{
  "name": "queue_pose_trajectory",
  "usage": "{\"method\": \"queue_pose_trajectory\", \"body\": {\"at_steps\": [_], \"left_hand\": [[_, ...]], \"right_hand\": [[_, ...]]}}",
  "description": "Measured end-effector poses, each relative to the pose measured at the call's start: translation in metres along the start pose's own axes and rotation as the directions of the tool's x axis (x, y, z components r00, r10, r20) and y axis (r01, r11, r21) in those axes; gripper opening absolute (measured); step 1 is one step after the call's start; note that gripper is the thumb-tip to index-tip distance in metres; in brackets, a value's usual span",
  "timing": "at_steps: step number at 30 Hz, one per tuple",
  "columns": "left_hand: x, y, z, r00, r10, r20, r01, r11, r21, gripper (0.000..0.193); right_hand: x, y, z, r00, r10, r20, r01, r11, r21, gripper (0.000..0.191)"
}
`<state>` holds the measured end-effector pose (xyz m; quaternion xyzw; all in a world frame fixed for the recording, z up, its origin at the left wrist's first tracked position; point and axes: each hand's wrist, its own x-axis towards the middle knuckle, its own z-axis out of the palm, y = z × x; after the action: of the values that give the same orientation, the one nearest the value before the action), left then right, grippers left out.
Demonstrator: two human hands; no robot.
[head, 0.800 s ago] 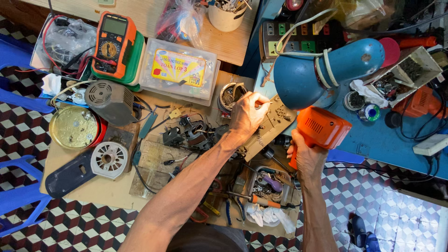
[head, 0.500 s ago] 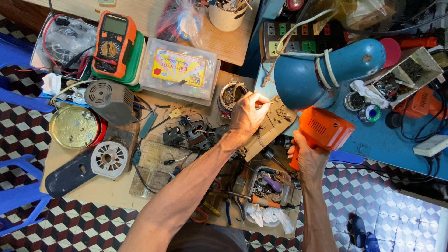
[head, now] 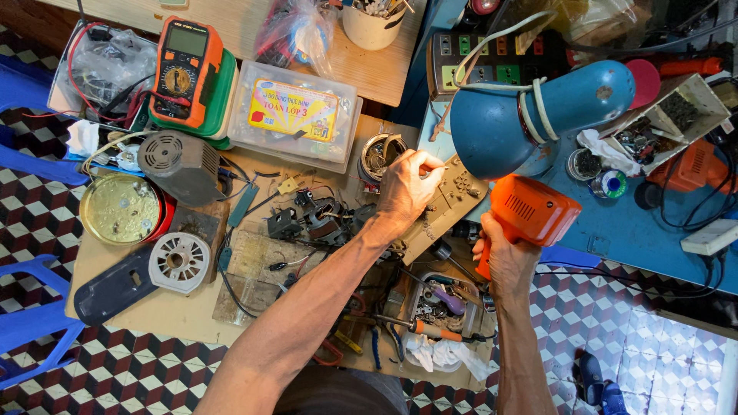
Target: The person repairs an electronic device at a cluttered workbench. They hold a heat gun against a circuit board inside an open casing while steadying it with the other hand, then set the heat gun down, pick up a soldering iron, and work the iron along the board's components, repositioning the casing as they solder.
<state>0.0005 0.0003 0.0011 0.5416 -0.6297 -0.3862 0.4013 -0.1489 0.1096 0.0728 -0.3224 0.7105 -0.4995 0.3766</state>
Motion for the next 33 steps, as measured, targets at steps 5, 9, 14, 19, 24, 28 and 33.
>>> {"method": "queue_pose_trajectory", "body": {"at_steps": [5,9,14,19,24,28,33], "left_hand": [[0.0,0.001,-0.001,0.999,-0.023,0.027,0.024,1.0,-0.01,0.009],[0.0,0.001,-0.001,0.999,-0.025,0.029,0.025,1.0,-0.017,0.009],[0.001,0.001,0.0,0.999,-0.034,0.035,0.034,0.999,-0.001,0.009],[0.001,0.001,-0.002,0.999,-0.038,0.032,0.038,0.999,-0.009,0.009],[0.001,0.003,-0.002,0.999,-0.037,0.018,0.037,0.999,-0.005,0.01],[0.0,0.003,-0.003,0.999,-0.036,0.02,0.036,0.999,-0.001,0.01],[0.0,0.004,-0.003,0.999,-0.044,0.015,0.044,0.999,-0.011,0.01]], "right_hand": [[0.002,0.0,0.0,1.0,0.02,0.002,-0.02,1.0,-0.017,0.023],[0.003,0.002,0.0,1.0,0.007,0.005,-0.007,1.0,0.011,0.024],[0.004,0.002,0.001,0.999,0.041,-0.005,-0.04,0.999,0.012,0.024],[0.001,0.0,0.002,0.999,0.033,0.002,-0.033,0.999,0.032,0.024],[-0.002,-0.004,0.001,0.999,0.052,0.007,-0.052,0.997,0.06,0.025],[-0.009,-0.009,0.002,0.997,0.071,0.005,-0.071,0.992,0.102,0.026],[-0.015,-0.015,0.004,0.996,0.087,0.01,-0.088,0.99,0.114,0.025]]}}
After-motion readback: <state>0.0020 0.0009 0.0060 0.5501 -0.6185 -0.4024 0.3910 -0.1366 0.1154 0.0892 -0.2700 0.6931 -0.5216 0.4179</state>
